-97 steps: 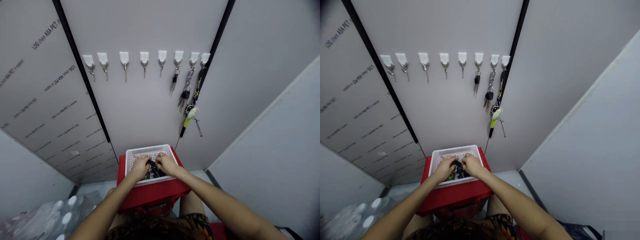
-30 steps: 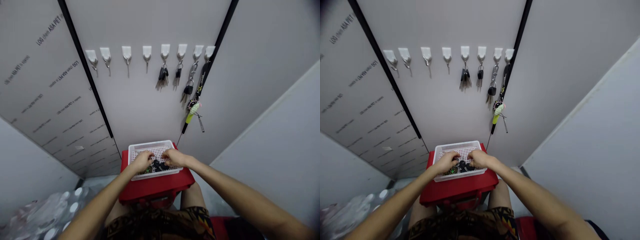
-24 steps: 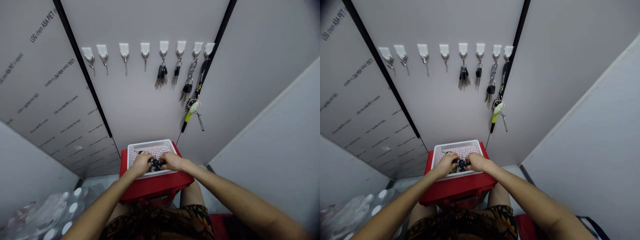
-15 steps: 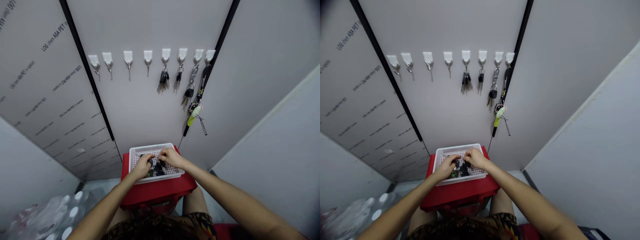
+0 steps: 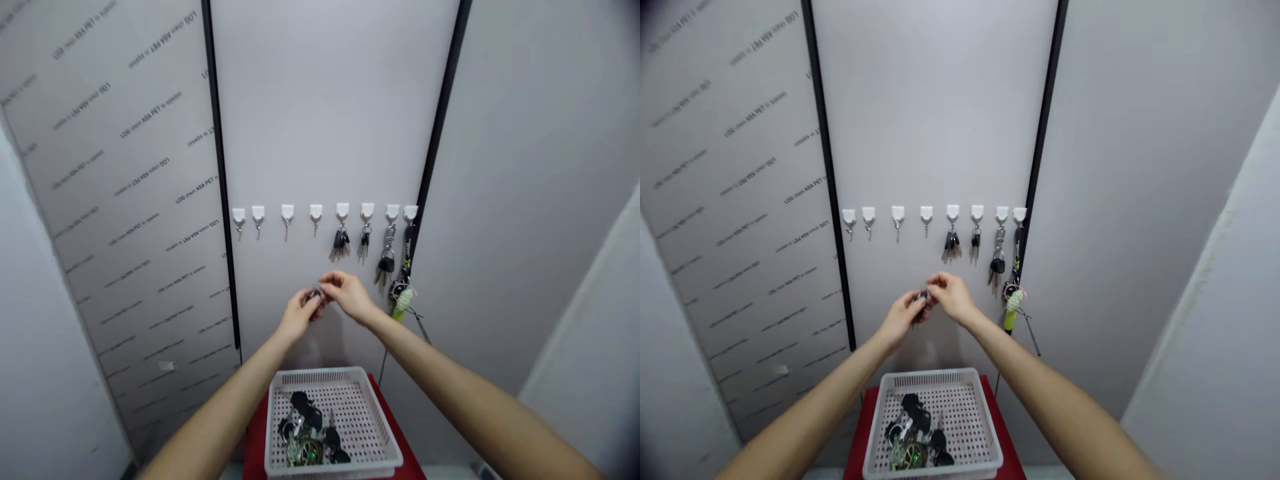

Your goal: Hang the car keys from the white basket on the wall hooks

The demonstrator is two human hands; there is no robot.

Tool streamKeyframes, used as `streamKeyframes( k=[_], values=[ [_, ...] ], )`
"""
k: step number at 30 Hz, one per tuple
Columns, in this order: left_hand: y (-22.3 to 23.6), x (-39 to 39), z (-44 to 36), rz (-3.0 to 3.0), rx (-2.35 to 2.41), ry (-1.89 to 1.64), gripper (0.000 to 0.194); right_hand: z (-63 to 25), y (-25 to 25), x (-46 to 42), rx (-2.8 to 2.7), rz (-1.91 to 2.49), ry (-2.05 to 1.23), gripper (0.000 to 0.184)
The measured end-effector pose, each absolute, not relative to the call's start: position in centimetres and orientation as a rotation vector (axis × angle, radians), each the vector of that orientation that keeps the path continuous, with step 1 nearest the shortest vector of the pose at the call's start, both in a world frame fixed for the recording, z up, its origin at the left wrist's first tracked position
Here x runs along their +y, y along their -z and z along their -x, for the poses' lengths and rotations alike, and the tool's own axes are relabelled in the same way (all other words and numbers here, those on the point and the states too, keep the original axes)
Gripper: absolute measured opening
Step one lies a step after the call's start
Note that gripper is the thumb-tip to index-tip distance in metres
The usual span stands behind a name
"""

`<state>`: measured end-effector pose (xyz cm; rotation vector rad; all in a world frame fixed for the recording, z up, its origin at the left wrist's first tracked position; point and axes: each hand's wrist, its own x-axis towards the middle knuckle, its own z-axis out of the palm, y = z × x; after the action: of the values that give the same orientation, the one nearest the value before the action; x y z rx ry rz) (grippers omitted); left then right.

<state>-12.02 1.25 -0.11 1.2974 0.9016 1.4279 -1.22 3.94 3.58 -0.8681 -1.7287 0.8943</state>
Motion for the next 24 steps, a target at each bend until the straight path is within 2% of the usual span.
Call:
streamKeyframes(
  k=[6,11,19,22,24],
  values=[
    [-8.0,3.6,12.3,-1.293,0.849,-1.587,0.011,2.9,-10.9,6.3,-1.636,0.853,-0.48,0.008],
    [-10.0,5.0,12.0,-1.306,0.876,-1.599,0.008,3.6,-13.0,7.1,-1.615,1.026,-0.225,0.015],
    [-7.6,4.8,12.6,-1.239,0.933,-1.532,0.005,3.4,-12.2,7.0,-1.701,1.074,-0.056,0.024],
    [-4.0,3.8,13.2,-1.233,1.003,-1.457,0.013,2.5,-9.3,5.9,-1.691,0.993,0.042,0.028],
    [-0.4,2.7,13.6,-1.287,1.078,-1.337,0.018,1.8,-5.7,4.6,-1.785,1.0,0.026,0.028]
  ],
)
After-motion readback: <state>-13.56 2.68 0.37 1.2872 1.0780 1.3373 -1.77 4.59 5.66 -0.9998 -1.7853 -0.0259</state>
